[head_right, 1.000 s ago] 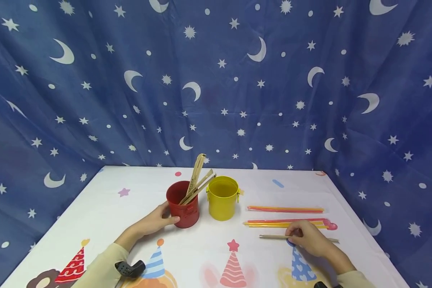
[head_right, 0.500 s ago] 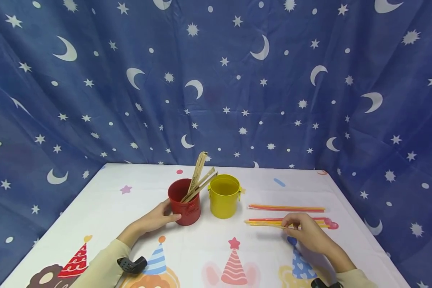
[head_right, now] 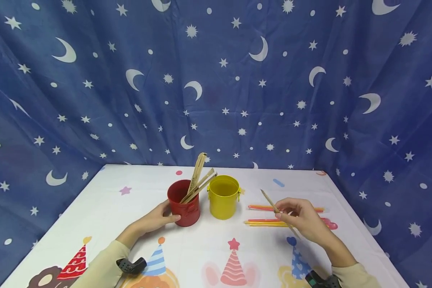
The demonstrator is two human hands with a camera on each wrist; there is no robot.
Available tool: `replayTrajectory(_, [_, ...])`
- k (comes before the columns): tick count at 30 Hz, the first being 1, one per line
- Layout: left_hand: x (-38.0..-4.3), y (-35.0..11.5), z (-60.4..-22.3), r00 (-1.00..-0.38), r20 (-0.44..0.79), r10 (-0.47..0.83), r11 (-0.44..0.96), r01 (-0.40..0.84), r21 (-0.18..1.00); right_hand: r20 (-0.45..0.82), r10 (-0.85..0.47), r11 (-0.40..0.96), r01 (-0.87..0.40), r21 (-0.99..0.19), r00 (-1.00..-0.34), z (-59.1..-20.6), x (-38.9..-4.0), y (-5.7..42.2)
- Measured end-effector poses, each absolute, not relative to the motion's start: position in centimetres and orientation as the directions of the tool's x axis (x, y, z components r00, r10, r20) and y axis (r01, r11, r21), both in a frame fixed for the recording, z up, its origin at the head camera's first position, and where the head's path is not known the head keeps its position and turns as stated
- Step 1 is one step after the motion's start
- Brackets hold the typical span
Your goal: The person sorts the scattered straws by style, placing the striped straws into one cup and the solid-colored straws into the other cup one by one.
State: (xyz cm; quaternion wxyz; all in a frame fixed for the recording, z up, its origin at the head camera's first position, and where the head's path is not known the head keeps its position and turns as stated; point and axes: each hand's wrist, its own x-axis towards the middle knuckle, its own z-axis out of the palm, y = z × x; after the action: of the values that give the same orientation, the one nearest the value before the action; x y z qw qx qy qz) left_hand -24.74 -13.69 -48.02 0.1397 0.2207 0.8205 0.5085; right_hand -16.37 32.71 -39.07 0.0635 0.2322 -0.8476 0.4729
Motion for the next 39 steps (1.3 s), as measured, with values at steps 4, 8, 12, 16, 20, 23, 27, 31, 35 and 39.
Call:
replayTrajectory(4, [-24.7, -13.8, -48.3, -0.863, -0.001, 0.506, 0.383, 0.224, 0.896, 0.321, -0.335, 0.275, -0.417, -0.866, -0.886, -37.9, -16.4, 31.8])
replayTrajectory(8, [-24.9, -13.8, -48.5, -0.861, 0.016, 0.508, 0.378, 0.239, 0.895, 0.370, -0.307, 0.122, -0.422, -0.898, -0.877, -37.1, -16.8, 30.6])
replayTrajectory(12, [-24.9, -13.9, -48.5, -0.862, 0.016, 0.506, 0.379, 0.239, 0.894, 0.415, -0.254, 0.012, -0.432, -0.902, -0.873, -37.1, -17.0, 29.1])
replayTrajectory(16, [-24.7, -13.8, -48.3, -0.862, 0.017, 0.507, 0.375, 0.238, 0.896, 0.444, -0.193, -0.071, -0.439, -0.896, -0.875, -36.8, -17.2, 27.5])
replayTrajectory(20, [-24.7, -13.8, -48.3, -0.860, 0.014, 0.510, 0.375, 0.238, 0.896, 0.476, -0.197, -0.153, -0.452, -0.879, -0.857, -36.4, -17.5, 26.2])
replayTrajectory(23, [-24.8, -13.8, -48.3, -0.861, 0.006, 0.509, 0.387, 0.236, 0.891, 0.495, -0.208, -0.197, -0.460, -0.866, -0.843, -36.0, -17.9, 25.2])
replayTrajectory(27, [-24.9, -13.8, -48.2, -0.863, 0.014, 0.505, 0.386, 0.240, 0.891, 0.510, -0.189, -0.231, -0.467, -0.853, -0.839, -35.4, -18.3, 23.7])
replayTrajectory(31, [-24.8, -13.9, -48.2, -0.862, 0.009, 0.508, 0.387, 0.237, 0.891, 0.505, -0.164, -0.269, -0.454, -0.849, -0.848, -34.9, -18.4, 22.2])
replayTrajectory(35, [-24.6, -13.8, -48.0, -0.858, -0.005, 0.514, 0.399, 0.234, 0.886, 0.494, -0.140, -0.304, -0.437, -0.846, -0.858, -34.5, -18.5, 21.1])
replayTrajectory(39, [-24.7, -13.6, -47.8, -0.862, 0.004, 0.508, 0.394, 0.236, 0.888, 0.470, -0.107, -0.290, -0.425, -0.858, -0.876, -34.1, -18.8, 20.0])
